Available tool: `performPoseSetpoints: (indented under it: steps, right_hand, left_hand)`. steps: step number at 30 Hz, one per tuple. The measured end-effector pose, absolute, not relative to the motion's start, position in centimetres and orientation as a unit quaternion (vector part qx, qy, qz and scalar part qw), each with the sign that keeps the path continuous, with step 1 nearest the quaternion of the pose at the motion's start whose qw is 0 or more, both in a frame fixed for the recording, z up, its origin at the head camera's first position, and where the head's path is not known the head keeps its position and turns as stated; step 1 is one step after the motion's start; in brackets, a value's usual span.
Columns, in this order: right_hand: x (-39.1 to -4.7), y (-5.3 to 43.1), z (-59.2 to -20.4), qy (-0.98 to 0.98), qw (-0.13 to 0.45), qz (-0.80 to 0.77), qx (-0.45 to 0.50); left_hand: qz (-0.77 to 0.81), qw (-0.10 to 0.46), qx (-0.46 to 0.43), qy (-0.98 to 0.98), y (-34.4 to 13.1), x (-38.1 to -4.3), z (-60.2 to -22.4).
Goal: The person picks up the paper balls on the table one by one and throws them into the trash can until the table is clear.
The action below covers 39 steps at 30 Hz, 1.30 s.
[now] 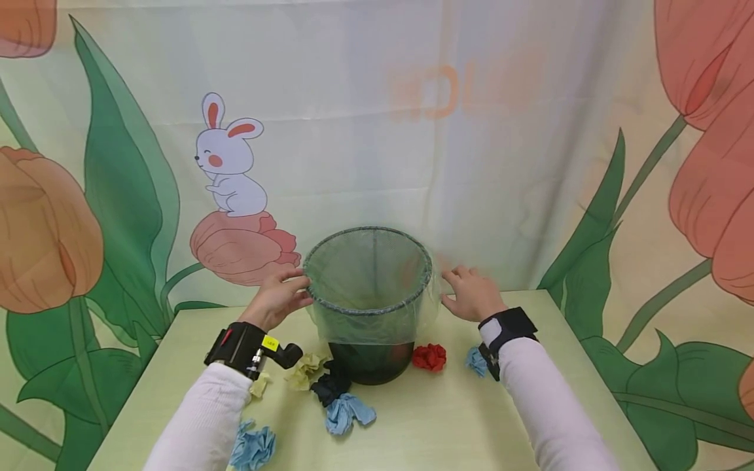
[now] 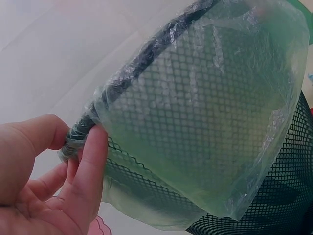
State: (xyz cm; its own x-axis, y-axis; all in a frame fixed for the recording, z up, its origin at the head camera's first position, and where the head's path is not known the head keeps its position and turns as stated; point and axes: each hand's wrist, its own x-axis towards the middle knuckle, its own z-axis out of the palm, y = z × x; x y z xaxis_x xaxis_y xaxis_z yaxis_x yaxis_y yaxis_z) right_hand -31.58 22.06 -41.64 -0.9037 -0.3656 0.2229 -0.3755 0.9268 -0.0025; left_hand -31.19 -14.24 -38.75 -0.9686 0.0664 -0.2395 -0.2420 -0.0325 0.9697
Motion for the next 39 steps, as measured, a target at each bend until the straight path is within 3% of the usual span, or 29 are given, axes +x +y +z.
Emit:
performPoseSetpoints:
  steps: [39]
  right_hand:
    - [-28.2, 19.1, -53.4, -0.980, 0.032, 0.107, 0.167]
  left_hand:
    - [0.722, 0.108, -0.063, 0.681, -14.1, -31.0, -38.7]
